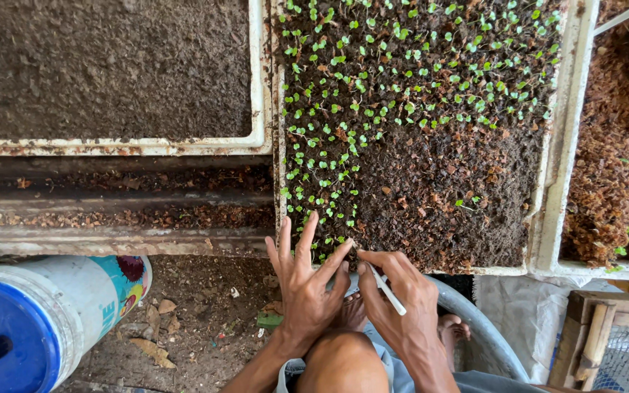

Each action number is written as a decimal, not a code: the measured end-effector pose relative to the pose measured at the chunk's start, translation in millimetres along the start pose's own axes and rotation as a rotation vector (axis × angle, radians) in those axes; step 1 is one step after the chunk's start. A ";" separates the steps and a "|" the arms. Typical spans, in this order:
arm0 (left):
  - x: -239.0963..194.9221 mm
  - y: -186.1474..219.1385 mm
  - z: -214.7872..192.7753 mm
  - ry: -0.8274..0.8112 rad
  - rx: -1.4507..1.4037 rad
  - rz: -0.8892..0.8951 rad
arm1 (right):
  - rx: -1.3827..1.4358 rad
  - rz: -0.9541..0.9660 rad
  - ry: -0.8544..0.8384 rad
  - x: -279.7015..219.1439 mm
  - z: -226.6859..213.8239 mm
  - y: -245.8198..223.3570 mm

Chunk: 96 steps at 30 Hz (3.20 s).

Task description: The person harvests microgreens by using a small tool to loosen the roots and then pulling the small plants out of the growing medium by hand.

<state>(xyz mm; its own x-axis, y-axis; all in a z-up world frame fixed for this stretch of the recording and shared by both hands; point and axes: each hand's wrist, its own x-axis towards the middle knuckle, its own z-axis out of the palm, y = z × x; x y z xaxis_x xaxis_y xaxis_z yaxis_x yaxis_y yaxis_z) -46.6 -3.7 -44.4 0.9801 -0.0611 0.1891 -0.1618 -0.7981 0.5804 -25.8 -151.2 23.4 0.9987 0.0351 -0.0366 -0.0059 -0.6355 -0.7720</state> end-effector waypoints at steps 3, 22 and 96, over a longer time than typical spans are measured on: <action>7.9 6.1 -8.4 -0.060 0.027 -0.010 | 0.016 0.070 -0.041 -4.0 -15.4 -6.7; 110.2 94.9 74.7 -0.061 0.020 0.455 | 0.656 0.131 0.853 7.4 -94.3 110.7; 9.9 18.3 -16.5 0.116 0.035 -0.057 | 0.083 -0.093 0.263 -39.6 -1.0 14.3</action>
<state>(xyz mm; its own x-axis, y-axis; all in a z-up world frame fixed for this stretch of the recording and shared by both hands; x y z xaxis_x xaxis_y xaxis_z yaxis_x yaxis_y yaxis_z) -41.7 -9.0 -18.8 0.9674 0.0532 0.2477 -0.0998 -0.8187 0.5655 -65.4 -162.4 14.5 0.9739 -0.1178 0.1941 0.0929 -0.5732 -0.8141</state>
